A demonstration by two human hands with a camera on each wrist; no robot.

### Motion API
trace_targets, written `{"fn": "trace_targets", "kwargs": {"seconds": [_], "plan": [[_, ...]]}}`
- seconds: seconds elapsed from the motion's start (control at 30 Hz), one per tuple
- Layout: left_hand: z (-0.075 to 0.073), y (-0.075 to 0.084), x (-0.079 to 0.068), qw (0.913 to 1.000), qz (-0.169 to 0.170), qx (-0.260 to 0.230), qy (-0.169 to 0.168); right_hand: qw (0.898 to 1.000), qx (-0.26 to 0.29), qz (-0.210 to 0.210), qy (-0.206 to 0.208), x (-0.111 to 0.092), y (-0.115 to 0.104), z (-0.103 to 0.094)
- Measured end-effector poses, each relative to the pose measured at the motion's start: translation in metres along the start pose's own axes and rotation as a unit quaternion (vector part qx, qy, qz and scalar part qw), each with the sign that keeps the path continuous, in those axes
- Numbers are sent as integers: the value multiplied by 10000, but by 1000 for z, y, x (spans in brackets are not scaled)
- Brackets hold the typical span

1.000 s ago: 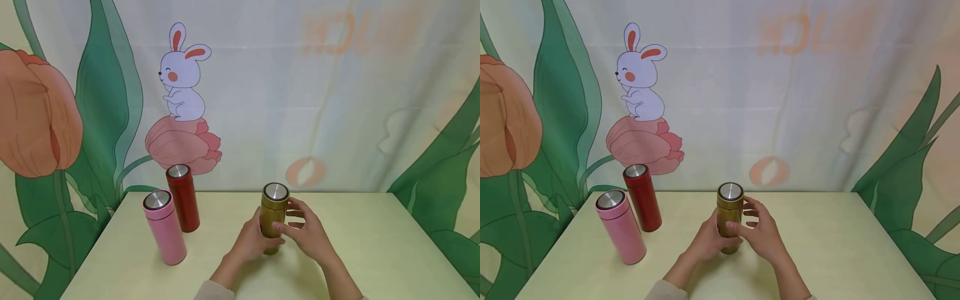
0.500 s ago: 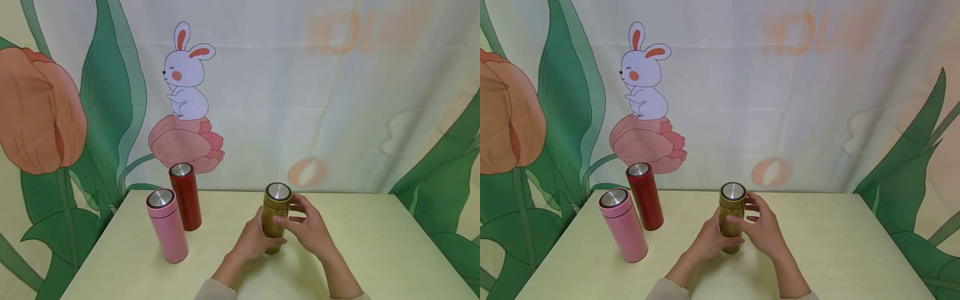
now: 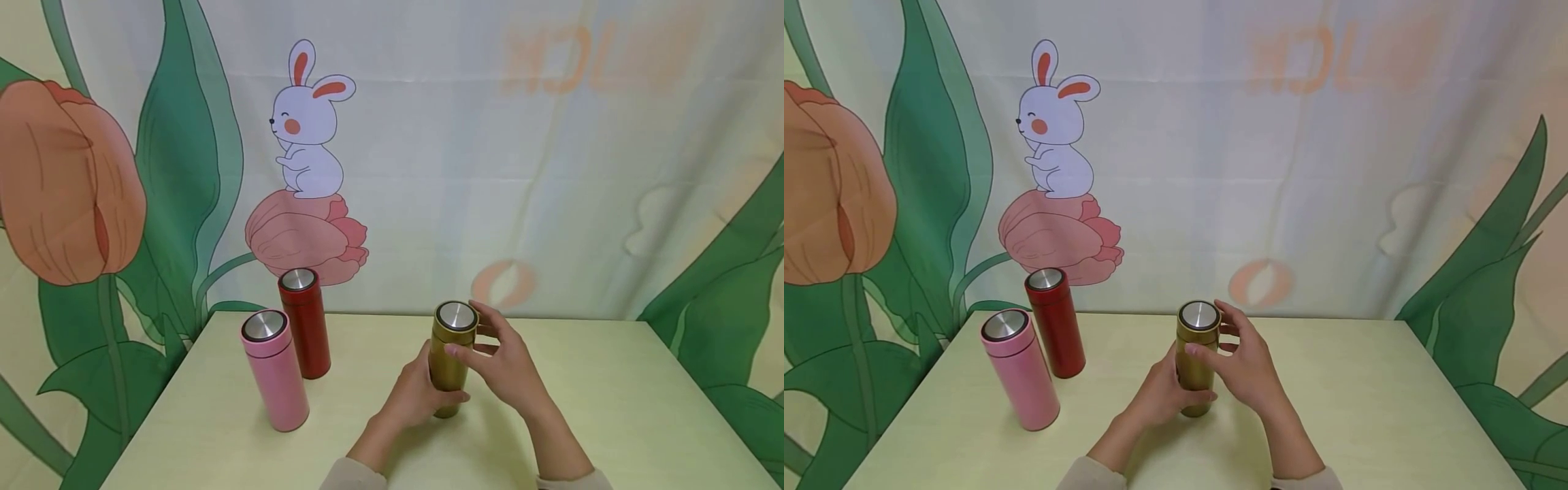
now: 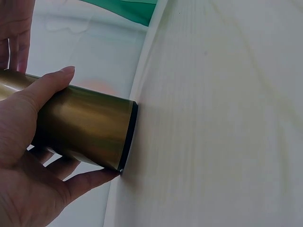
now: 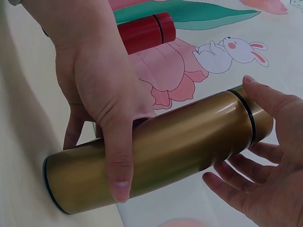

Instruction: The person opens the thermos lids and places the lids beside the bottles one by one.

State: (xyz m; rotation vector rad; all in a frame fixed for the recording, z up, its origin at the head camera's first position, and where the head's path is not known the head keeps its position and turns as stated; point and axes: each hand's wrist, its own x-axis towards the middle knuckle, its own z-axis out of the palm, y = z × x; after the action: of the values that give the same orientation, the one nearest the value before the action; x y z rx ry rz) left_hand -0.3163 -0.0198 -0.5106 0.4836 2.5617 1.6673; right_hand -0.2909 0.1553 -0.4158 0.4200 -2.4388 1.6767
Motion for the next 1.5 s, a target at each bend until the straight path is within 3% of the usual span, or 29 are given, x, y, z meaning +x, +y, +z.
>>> {"fn": "trace_targets", "kwargs": {"seconds": [0.57, 0.83, 1.5], "plan": [[-2, -3, 1, 10000, 68, -5, -28, 9964, -586, -595, 111, 9, -17, 4], [-3, -2, 0, 10000, 69, 27, -48, 9901, -1013, -857, 455, 8, -23, 12], [-4, -2, 1, 9999, 55, 65, -100, 9875, -1053, -916, 739, 8, -20, 15]]}}
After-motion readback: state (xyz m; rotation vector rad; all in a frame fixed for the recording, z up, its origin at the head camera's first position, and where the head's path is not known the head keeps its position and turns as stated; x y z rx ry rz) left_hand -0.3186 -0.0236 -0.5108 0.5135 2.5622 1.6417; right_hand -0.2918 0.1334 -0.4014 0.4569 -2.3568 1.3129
